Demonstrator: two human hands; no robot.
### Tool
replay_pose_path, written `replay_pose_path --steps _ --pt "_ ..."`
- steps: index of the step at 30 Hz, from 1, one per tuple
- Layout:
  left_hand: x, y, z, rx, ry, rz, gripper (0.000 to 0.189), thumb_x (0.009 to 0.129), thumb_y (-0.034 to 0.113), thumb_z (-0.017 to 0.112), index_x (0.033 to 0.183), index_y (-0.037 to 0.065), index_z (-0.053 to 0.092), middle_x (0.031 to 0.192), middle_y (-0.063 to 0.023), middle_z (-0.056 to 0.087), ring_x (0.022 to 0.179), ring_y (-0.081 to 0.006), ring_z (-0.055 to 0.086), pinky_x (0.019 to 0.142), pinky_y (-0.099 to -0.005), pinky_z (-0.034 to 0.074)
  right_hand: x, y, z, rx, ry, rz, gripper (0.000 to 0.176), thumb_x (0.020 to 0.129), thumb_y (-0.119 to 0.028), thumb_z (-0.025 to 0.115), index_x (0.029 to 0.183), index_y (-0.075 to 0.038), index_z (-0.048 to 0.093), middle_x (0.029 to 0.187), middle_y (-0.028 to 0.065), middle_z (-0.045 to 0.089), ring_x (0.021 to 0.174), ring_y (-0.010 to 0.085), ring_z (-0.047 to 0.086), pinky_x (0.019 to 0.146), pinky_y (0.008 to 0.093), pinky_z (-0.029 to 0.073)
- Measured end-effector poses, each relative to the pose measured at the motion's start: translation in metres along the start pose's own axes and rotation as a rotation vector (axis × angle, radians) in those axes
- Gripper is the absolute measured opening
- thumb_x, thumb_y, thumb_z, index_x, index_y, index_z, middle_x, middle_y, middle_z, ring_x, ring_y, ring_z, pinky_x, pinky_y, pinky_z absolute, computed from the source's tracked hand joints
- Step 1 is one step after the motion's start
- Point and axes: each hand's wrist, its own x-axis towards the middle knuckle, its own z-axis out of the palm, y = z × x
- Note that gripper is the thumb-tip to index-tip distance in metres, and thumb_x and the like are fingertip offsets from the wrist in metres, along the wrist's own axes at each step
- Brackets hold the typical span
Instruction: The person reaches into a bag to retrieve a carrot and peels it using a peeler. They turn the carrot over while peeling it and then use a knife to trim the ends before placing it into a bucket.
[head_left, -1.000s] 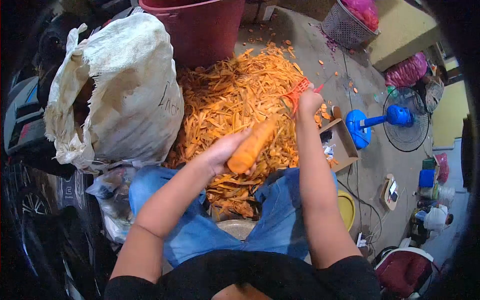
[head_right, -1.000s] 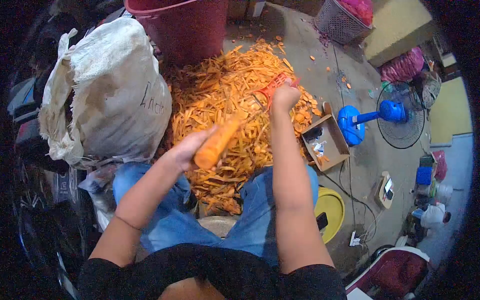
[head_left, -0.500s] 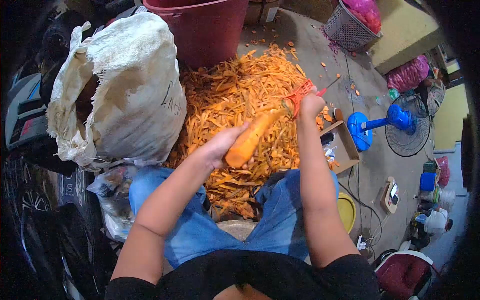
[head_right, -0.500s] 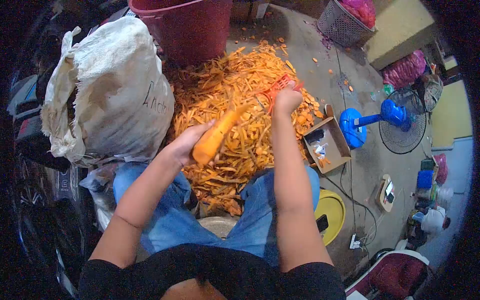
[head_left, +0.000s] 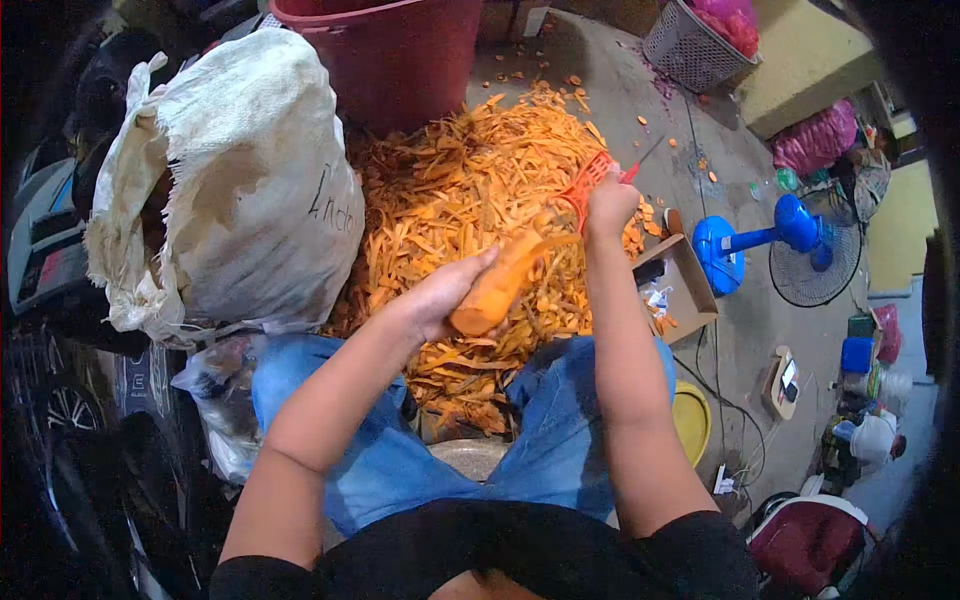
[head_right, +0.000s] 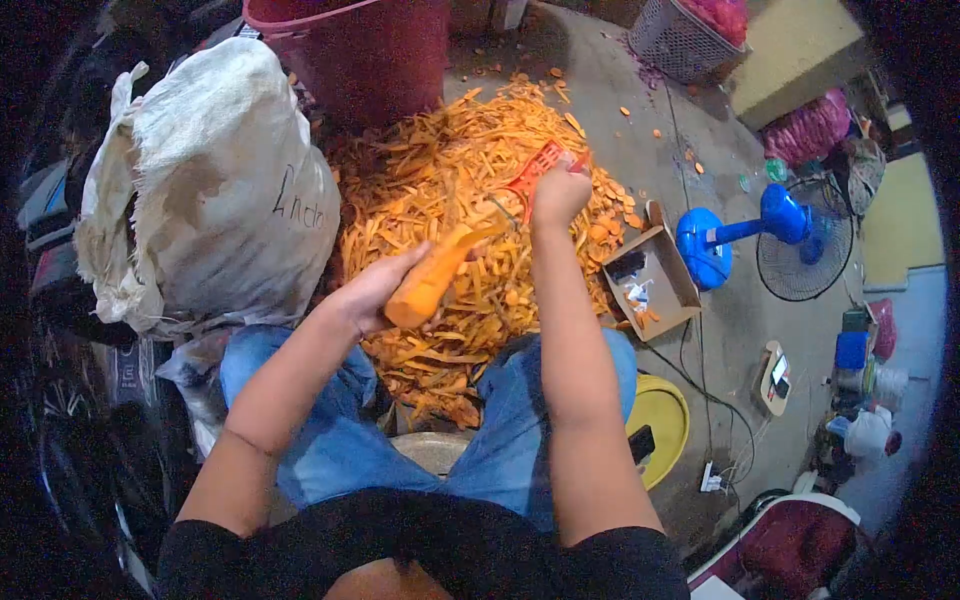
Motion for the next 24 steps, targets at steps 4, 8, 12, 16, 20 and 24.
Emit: replay_pose_path --steps 4,8,12,16,20,24 --pt "0.017 0.0 -0.018 -0.053 0.1 0.034 0.037 0.084 0.035 0.025 0.095 0.006 0.044 0.074 -0.0083 0.053 0.059 -0.0148 0.053 0.046 -0.0282 0.045 -0.031 -0.038 -0.003 0.346 -0.186 0.093 0.03 0.079 -0.025 0.045 0.061 -0.002 0.048 0.05 -0.003 0.039 0.045 0.0076 0.034 0.042 0.0262 0.03" --pt "0.02 0.004 -0.012 0.005 0.223 0.104 0.039 0.084 0.038 0.022 0.091 0.009 0.046 0.071 -0.0072 0.054 0.056 -0.0142 0.052 0.044 -0.0258 0.044 -0.077 -0.049 0.004 0.256 -0.333 -0.17 0.026 0.079 -0.025 0.046 0.069 -0.001 0.049 0.057 -0.0012 0.044 0.054 0.0073 0.038 0.048 0.0249 0.033" --pt "0.009 0.002 -0.015 0.22 0.074 0.02 0.039 0.084 0.037 0.021 0.09 0.008 0.046 0.069 -0.0058 0.053 0.057 -0.0123 0.052 0.042 -0.0244 0.042 -0.041 -0.024 0.014 0.254 -0.199 -0.208 0.023 0.078 -0.018 0.045 0.064 0.0 0.044 0.052 0.0079 0.046 0.047 0.0159 0.039 0.047 0.03 0.034" --pt "0.004 0.001 -0.003 0.124 -0.036 -0.013 0.043 0.083 0.04 0.023 0.096 0.004 0.043 0.073 -0.009 0.053 0.057 -0.0139 0.051 0.044 -0.0233 0.042 0.002 -0.01 0.0 0.187 0.0 0.069 0.023 0.079 -0.018 0.045 0.066 0.001 0.046 0.056 0.005 0.049 0.05 0.0123 0.041 0.046 0.0278 0.034" --pt "0.016 0.006 -0.017 0.059 0.132 -0.012 0.039 0.084 0.037 0.025 0.096 0.006 0.044 0.072 -0.0066 0.053 0.058 -0.0131 0.052 0.045 -0.0248 0.042 -0.051 -0.045 0.001 0.379 -0.237 -0.136 0.02 0.078 -0.018 0.045 0.071 0.001 0.049 0.056 0.0069 0.049 0.049 0.0147 0.044 0.047 0.029 0.035" --pt "0.015 0.006 -0.009 0.016 0.233 0.156 0.038 0.084 0.036 0.026 0.096 0.006 0.044 0.071 -0.0071 0.054 0.057 -0.0136 0.052 0.041 -0.0243 0.042 -0.09 -0.058 -0.001 0.201 -0.39 -0.331 0.02 0.076 -0.018 0.047 0.07 0.0 0.049 0.059 0.0115 0.049 0.05 0.0191 0.045 0.048 0.031 0.035"
